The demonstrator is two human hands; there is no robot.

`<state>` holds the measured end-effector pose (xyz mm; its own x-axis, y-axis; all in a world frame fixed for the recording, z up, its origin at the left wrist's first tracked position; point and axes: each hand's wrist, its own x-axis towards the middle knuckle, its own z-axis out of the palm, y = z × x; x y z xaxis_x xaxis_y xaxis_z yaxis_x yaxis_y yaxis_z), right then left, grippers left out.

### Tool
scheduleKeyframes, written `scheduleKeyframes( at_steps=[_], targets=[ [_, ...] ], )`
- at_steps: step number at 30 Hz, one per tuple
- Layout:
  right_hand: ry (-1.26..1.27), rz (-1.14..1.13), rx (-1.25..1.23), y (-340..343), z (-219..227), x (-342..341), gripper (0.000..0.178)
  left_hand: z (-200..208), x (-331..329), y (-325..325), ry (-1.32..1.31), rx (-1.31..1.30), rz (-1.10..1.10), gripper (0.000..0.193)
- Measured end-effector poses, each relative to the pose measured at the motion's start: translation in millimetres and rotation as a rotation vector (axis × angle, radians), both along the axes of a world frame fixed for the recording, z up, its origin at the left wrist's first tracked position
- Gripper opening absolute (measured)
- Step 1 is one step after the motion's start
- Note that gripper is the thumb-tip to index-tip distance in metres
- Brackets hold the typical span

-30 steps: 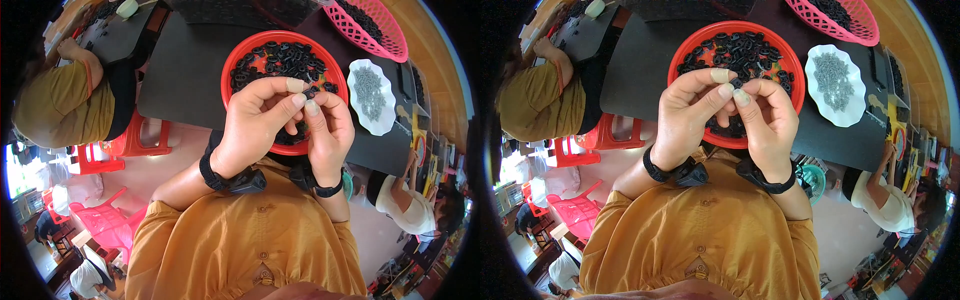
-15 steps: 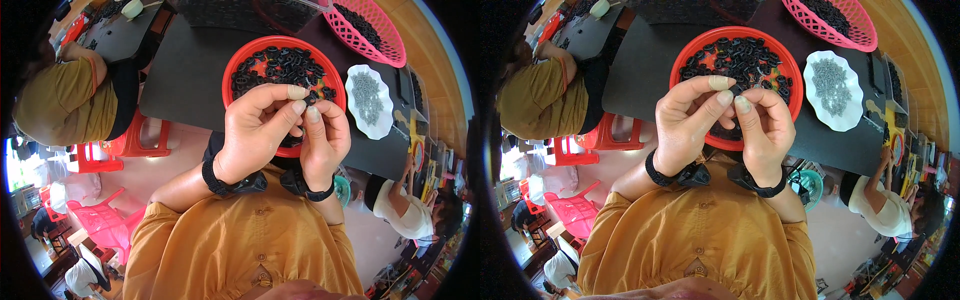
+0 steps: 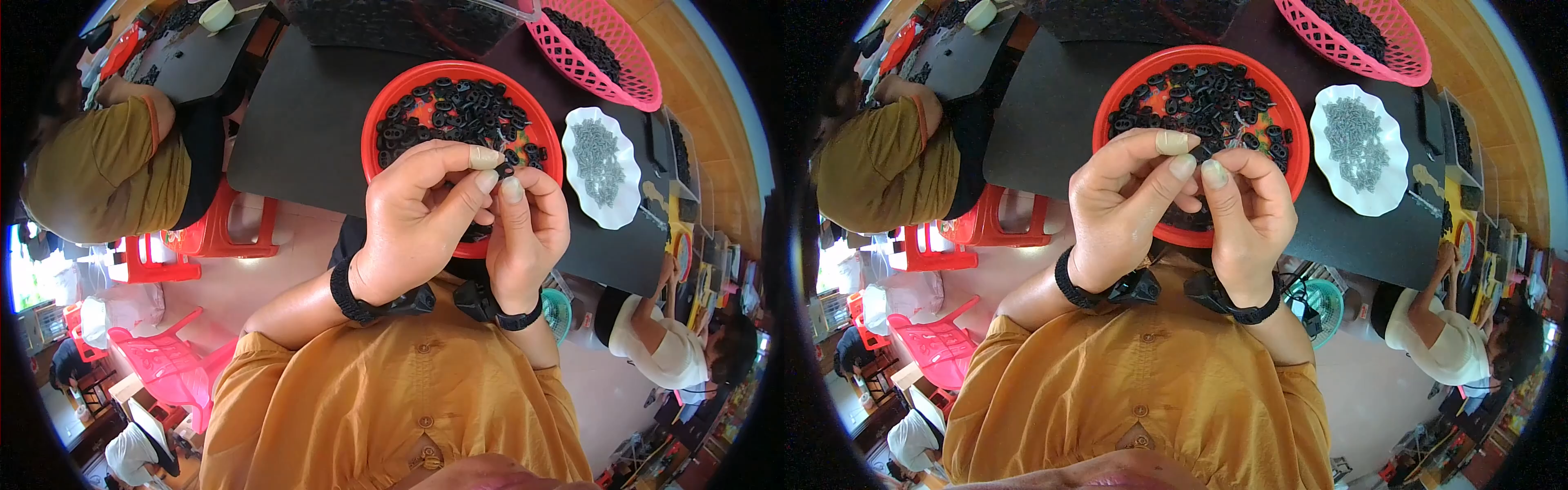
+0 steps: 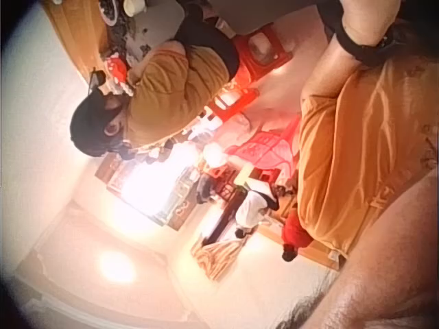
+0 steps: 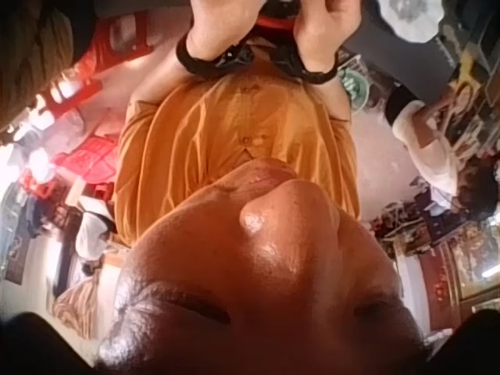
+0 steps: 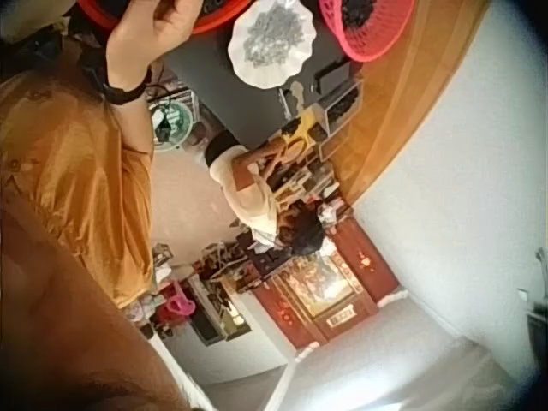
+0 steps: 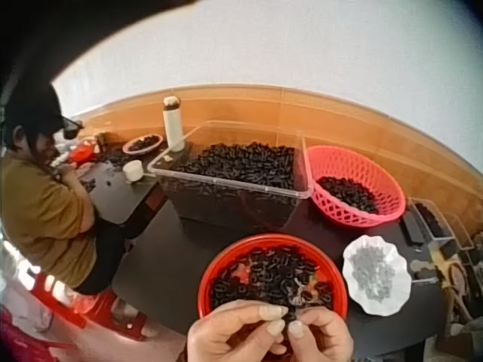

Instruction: The person repeatedly picks up plastic toggle components and metal springs from trays and assembles them together by hand.

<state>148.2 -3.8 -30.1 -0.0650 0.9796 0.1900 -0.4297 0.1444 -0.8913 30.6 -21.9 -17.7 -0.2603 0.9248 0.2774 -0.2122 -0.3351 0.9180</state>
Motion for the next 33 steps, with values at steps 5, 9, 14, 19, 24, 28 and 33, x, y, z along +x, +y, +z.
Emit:
scheduleKeyframes(
  at_steps=[5,9,14,19,24,28,33],
  targets=[
    [0.029,0.024,0.056,-3,0,-2,0.011,2,-1,-3,0.031,0.004,0.004,0.017],
    [0.007,0.022,0.111,-4,-5,0,0.013,3,-2,-4,0.051,0.025,-0.002,0.017],
    [-0.009,-0.049,0.124,-6,-10,-1,0.014,3,-2,-4,0.076,0.056,0.001,0.017],
    [-0.002,-0.075,0.094,-8,-10,-5,0.014,2,-4,-4,0.235,0.126,0.048,0.019],
    [0.012,-0.056,0.065,-9,-7,-8,0.014,1,-7,-2,0.38,0.216,0.107,0.019],
    [0.092,-0.035,0.038,-10,-5,-12,0.012,0,-7,-1,0.479,0.244,0.149,0.019],
    [0.022,-0.03,0.024,-13,-4,-7,0.014,0,-10,-5,0.365,0.142,0.058,0.018]
  ],
)
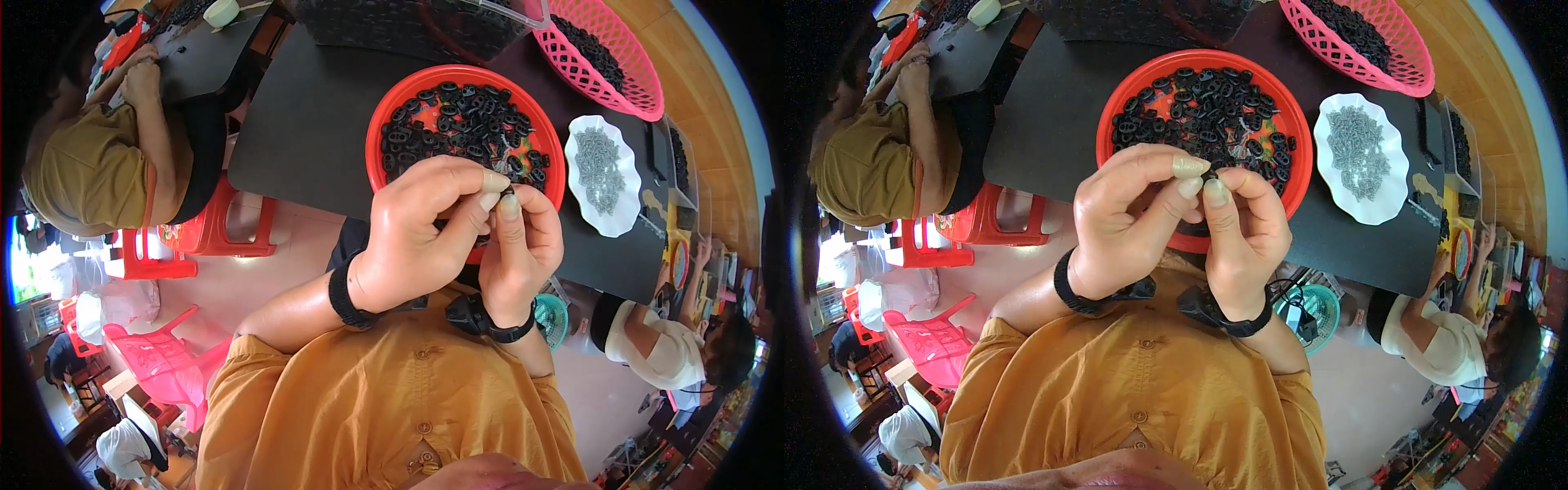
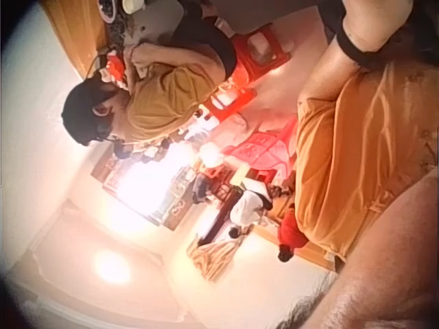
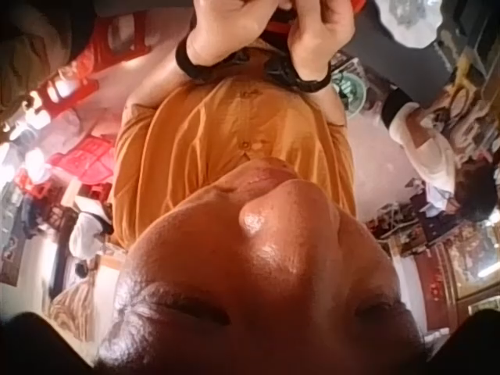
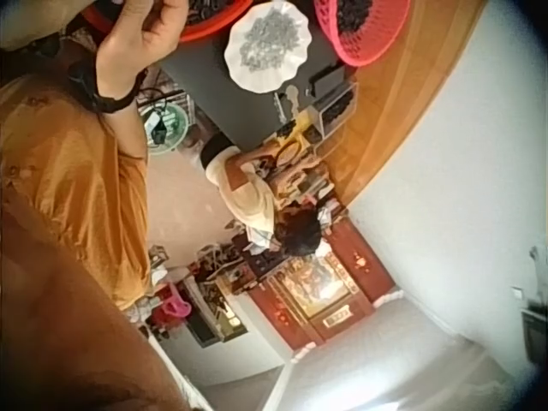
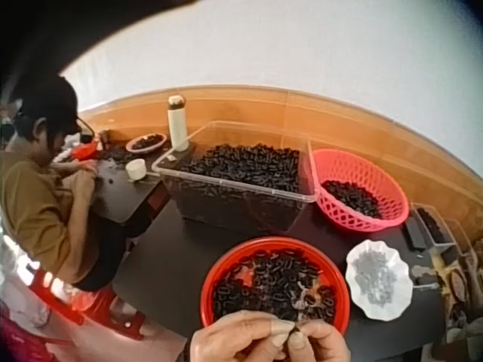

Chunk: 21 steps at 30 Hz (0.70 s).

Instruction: The person repeatedly picks up plastic toggle components and metal springs from trays and assembles them together by hand.

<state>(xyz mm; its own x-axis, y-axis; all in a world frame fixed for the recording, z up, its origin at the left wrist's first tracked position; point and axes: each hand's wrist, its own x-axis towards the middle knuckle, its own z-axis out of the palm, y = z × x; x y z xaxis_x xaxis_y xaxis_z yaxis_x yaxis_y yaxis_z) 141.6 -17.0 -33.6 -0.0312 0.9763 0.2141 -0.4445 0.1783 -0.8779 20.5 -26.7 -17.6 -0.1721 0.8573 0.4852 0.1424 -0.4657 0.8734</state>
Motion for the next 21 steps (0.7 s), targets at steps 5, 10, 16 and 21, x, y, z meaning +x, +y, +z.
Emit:
scheduleKeyframes(
  at_steps=[5,10,16,21],
  targets=[
    [-0.098,0.172,-0.058,4,10,19,0.019,8,-11,-3,-0.129,-0.145,-0.115,0.017],
    [-0.277,0.244,-0.001,12,12,34,0.024,16,-14,0,0.114,-0.324,-0.182,0.015],
    [-0.312,0.19,-0.073,25,12,47,0.025,27,-31,41,0.528,-0.208,-0.127,0.016],
    [-0.326,0.2,-0.038,30,9,60,0.024,4,-67,115,0.924,-0.146,-0.074,0.017]
  ],
)
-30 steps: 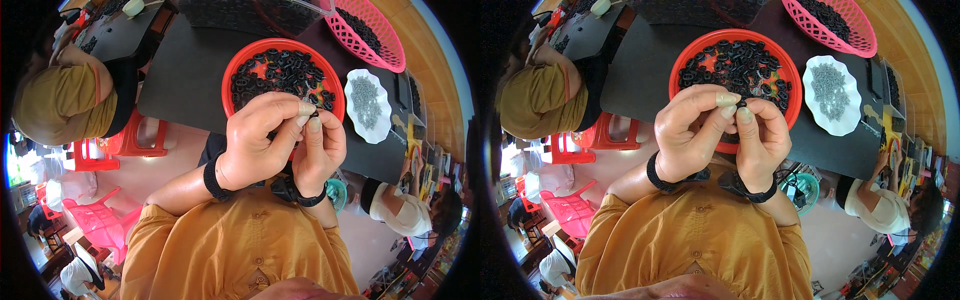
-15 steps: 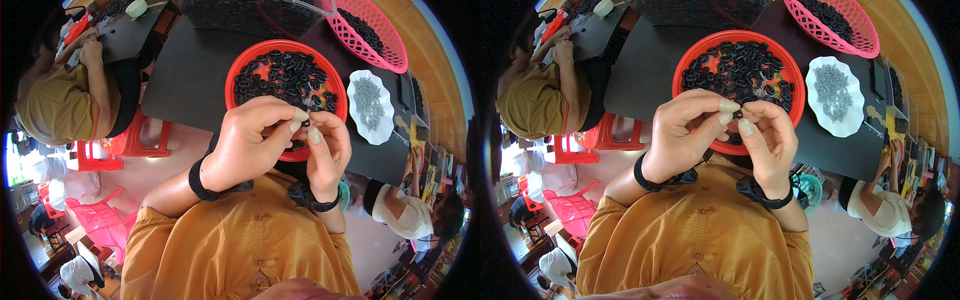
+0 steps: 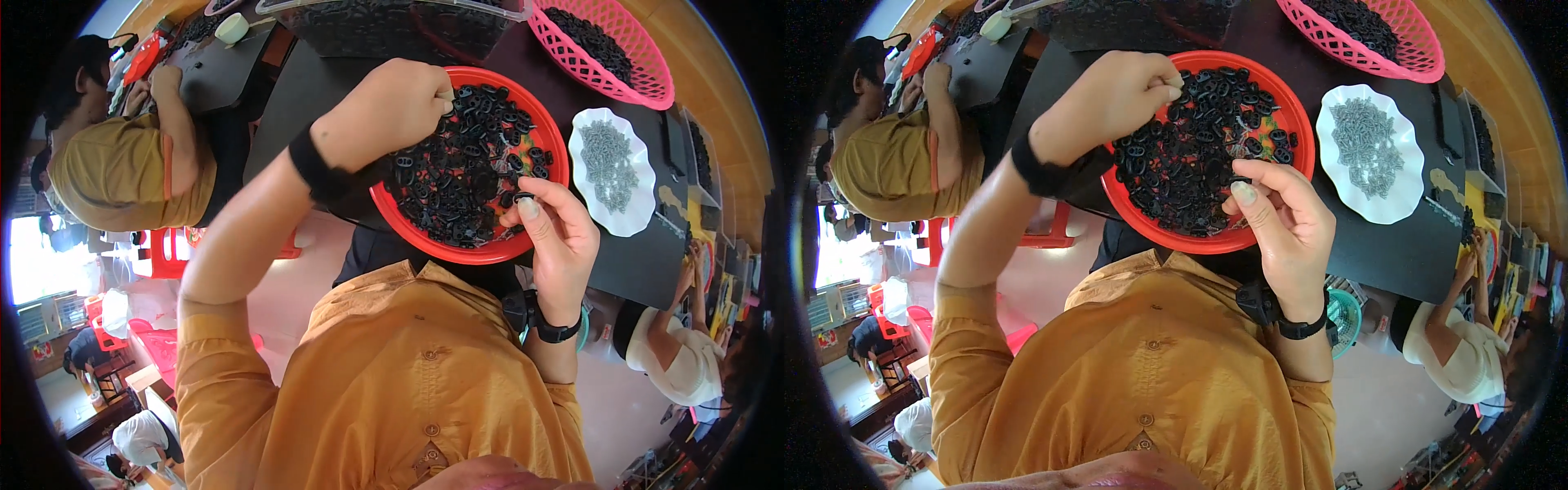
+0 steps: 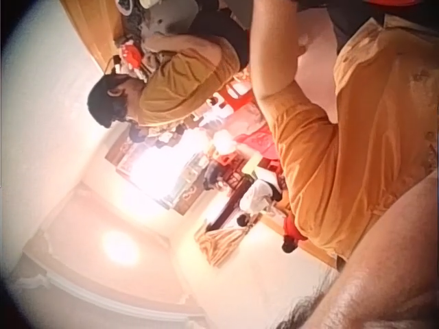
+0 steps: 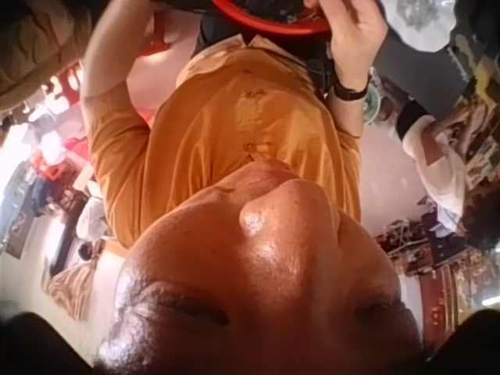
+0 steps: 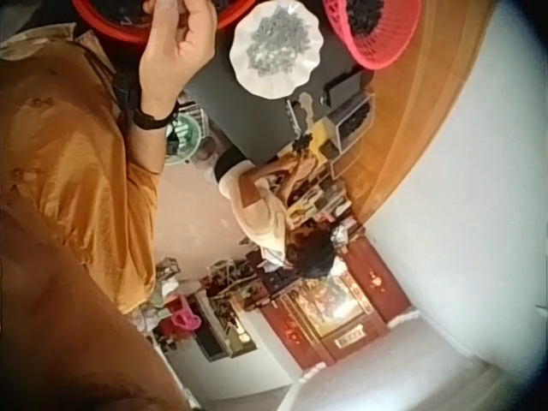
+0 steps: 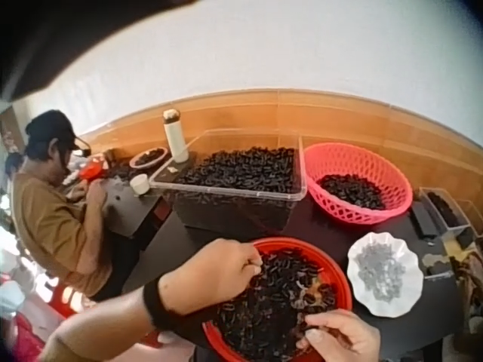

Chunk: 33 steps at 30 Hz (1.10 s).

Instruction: The person repeatedly picks up plastic toggle components and metal springs from trays and assembles them together by hand.

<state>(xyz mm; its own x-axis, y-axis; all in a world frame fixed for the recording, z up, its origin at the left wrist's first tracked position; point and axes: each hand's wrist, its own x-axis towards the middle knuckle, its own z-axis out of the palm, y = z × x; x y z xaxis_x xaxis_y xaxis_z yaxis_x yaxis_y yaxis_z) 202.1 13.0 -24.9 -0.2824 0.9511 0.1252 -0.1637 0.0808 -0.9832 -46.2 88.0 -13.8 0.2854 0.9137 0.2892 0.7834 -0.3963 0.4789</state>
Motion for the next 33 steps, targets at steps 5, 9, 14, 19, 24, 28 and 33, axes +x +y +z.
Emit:
scheduleKeyframes(
  at_steps=[5,9,14,19,24,28,33],
  targets=[
    [0.07,-0.007,-0.045,0,-3,5,0.019,-3,7,13,0.266,-0.18,-0.047,0.014],
    [0.114,-0.035,-0.055,3,-3,6,0.015,-9,10,10,0.305,-0.008,-0.078,0.017],
    [0.11,-0.044,0.006,8,0,9,0.015,17,29,-28,-0.034,-0.038,-0.062,0.017],
    [0.156,0.02,-0.1,12,2,1,0.018,28,44,-75,-0.542,-0.387,0.042,0.014],
    [0.142,-0.002,-0.055,10,8,-15,0.019,12,55,-99,-0.836,-0.435,0.078,0.022],
    [0.1,0.042,-0.06,11,6,-20,0.019,2,54,-105,-1.037,-0.472,0.142,0.022],
    [0.129,0.06,-0.119,10,9,-31,0.018,-9,47,-111,-1.055,-0.376,0.147,0.019]
  ],
)
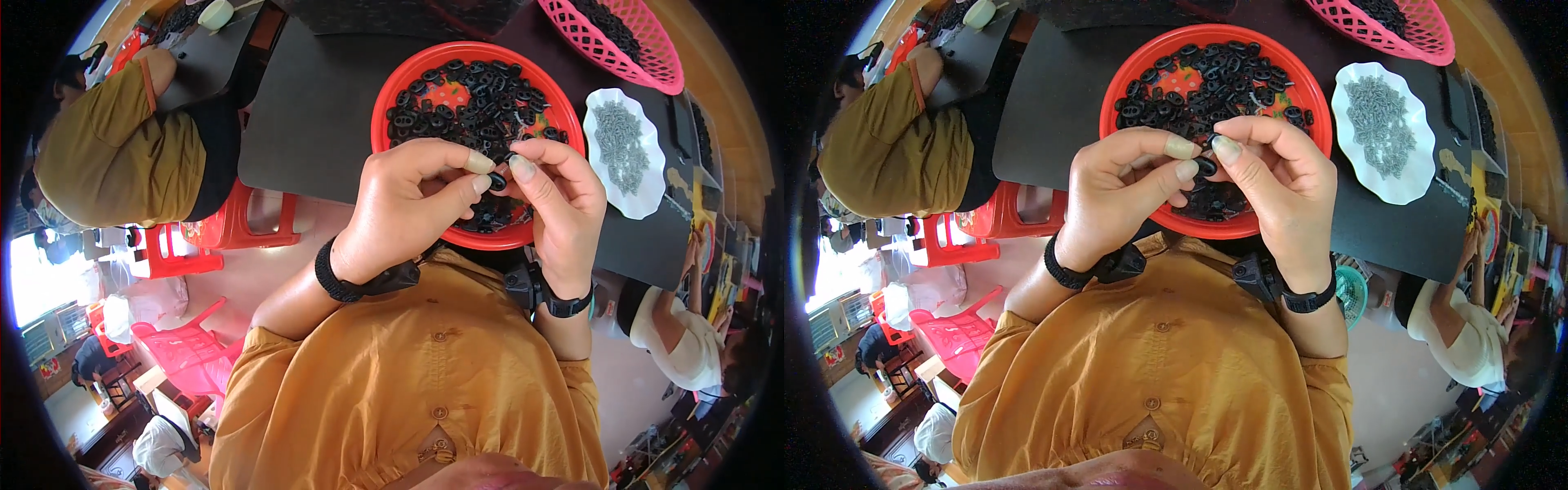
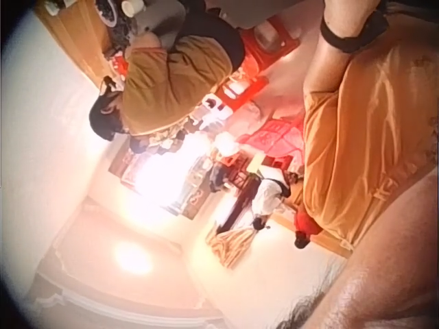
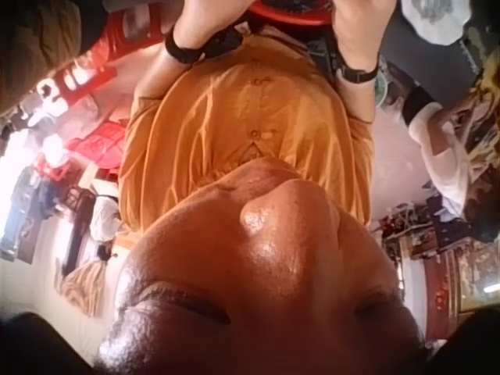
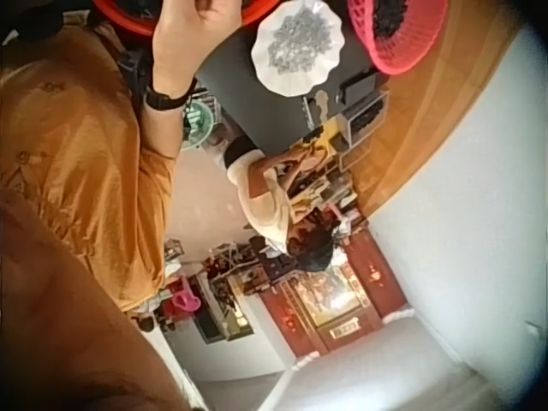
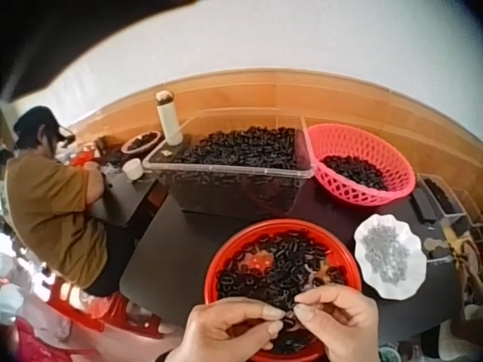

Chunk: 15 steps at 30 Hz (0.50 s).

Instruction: The person repeatedly picks up plastic toggle components and metal springs from trays and assembles them together by hand.

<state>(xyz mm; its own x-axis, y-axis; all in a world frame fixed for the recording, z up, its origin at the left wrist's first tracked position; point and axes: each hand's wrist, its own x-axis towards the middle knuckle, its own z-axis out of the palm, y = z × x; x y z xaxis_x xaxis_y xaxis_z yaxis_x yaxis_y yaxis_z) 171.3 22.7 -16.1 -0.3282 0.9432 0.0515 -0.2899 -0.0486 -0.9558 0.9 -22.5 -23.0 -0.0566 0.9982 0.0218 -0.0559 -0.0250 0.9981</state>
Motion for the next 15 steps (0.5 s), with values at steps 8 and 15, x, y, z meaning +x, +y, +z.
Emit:
scheduleKeyframes(
  at_steps=[8,15],
  targets=[
    [-0.043,0.021,0.019,-2.0,1.5,-7.1,0.017,-4.8,-6.1,-4.4,0.011,0.093,0.026,0.018],
    [-0.072,0.031,0.019,-3.2,2.1,-8.0,0.018,-7.2,-5.6,-4.6,0.002,0.075,0.055,0.017]
  ],
)
